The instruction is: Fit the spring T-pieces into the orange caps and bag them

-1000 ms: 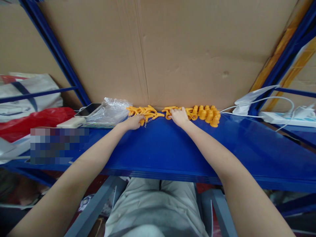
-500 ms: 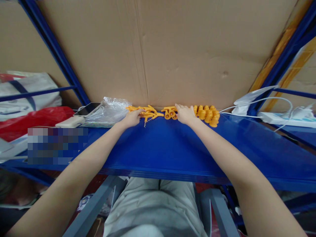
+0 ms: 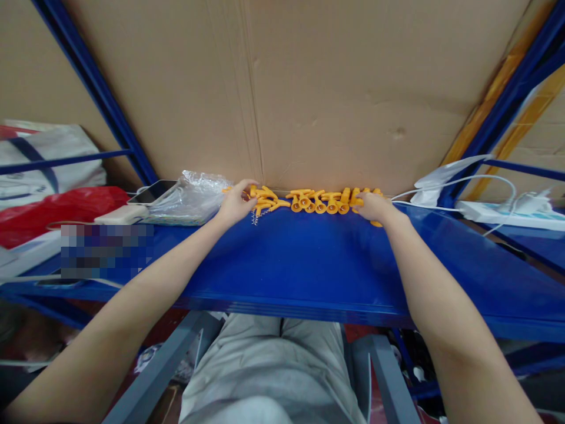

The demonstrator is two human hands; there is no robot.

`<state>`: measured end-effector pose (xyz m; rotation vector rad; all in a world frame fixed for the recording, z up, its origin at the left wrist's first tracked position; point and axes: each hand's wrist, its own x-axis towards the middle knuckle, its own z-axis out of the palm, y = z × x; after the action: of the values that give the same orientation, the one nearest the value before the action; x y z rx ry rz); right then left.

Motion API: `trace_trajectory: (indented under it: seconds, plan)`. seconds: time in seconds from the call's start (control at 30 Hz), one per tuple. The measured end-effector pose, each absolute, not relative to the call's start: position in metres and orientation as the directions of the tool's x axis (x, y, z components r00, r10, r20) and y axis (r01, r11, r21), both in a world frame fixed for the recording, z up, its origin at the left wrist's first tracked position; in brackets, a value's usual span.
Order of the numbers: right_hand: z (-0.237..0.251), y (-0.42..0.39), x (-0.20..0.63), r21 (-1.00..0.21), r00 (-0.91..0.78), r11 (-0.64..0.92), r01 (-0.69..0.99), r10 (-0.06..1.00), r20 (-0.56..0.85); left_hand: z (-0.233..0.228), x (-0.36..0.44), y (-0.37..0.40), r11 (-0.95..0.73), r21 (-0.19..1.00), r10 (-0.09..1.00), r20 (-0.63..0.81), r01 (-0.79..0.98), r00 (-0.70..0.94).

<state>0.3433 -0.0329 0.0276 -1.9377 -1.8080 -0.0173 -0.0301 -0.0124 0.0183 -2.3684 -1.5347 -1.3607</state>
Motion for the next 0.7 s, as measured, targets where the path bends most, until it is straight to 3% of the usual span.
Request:
trace_trajectory:
  seconds: [0.1, 0.4, 0.5, 0.7]
  plan:
    - [0.022, -0.033, 0.338, -0.273, 0.057, 0.041, 0.961, 0.937, 0.344, 0.017, -0.029, -0.012, -0.535, 0.457, 0.742, 0.657, 0.711, 0.137]
    - [-0.015, -0.036, 0.266, 0.081, -0.429, 0.434, 0.897, 0.816, 0.387, 0.012, -0.029, -0.003, -0.648, 0.553, 0.665, 0.746, 0.523, 0.034]
    - [-0.023, -0.034, 0.247, 0.113, -0.469, 0.462, 0.880, 0.804, 0.366, 0.011, -0.029, -0.001, -0.666, 0.577, 0.651, 0.759, 0.473, -0.010]
    - [-0.023, -0.037, 0.240, 0.059, -0.415, 0.419, 0.906, 0.855, 0.312, 0.008, -0.028, 0.003, -0.688, 0.590, 0.641, 0.767, 0.422, -0.026]
